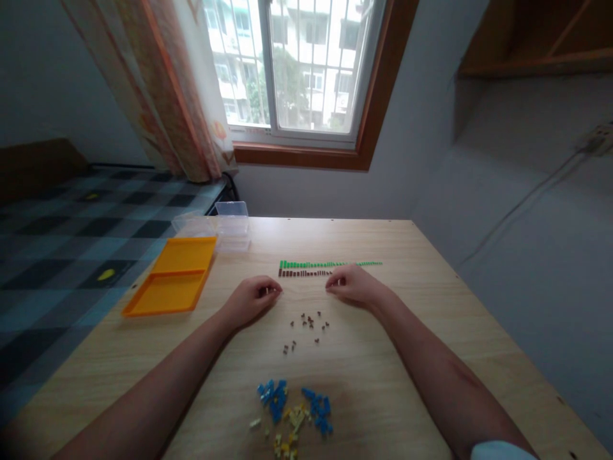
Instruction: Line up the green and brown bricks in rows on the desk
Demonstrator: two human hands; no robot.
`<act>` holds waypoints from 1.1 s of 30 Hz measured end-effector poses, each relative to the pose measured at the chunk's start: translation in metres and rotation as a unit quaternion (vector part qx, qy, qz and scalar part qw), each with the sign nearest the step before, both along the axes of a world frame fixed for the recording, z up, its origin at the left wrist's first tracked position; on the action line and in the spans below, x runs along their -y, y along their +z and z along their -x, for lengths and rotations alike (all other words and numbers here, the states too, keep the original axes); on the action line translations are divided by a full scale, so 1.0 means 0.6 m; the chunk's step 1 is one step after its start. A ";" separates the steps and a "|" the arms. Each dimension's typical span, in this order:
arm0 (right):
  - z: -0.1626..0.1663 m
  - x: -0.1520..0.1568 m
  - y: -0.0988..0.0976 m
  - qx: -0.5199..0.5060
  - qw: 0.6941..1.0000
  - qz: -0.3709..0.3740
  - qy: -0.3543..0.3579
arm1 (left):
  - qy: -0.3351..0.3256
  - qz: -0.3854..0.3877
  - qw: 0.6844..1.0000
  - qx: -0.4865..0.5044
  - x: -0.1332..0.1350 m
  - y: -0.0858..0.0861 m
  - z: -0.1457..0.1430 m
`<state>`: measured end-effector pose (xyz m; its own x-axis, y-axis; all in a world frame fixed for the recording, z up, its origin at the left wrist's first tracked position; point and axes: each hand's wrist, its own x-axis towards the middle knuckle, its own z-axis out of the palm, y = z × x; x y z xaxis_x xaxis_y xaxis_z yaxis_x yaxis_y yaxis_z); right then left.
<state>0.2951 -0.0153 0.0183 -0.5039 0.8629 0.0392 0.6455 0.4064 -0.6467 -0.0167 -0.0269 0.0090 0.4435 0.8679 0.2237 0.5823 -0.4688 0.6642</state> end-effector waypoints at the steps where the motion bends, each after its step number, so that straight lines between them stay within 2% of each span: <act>1: 0.009 0.008 0.008 0.009 0.999 0.023 0.035 | -0.001 0.001 1.000 -0.002 0.000 0.000 0.000; 4: 0.035 0.030 0.030 0.036 0.993 0.053 0.103 | 0.001 0.001 1.000 -0.003 0.001 0.001 -0.001; 9: 0.053 0.047 0.049 0.042 0.990 0.035 0.127 | 0.004 -0.003 1.000 0.004 0.003 0.003 -0.002; 22: 0.046 0.035 0.029 0.058 0.987 0.028 0.150 | 0.001 -0.001 1.000 0.002 0.002 0.002 0.000; 33: 0.033 0.036 0.028 0.073 0.985 0.096 0.125 | -0.002 -0.003 1.000 0.012 0.001 0.001 -0.001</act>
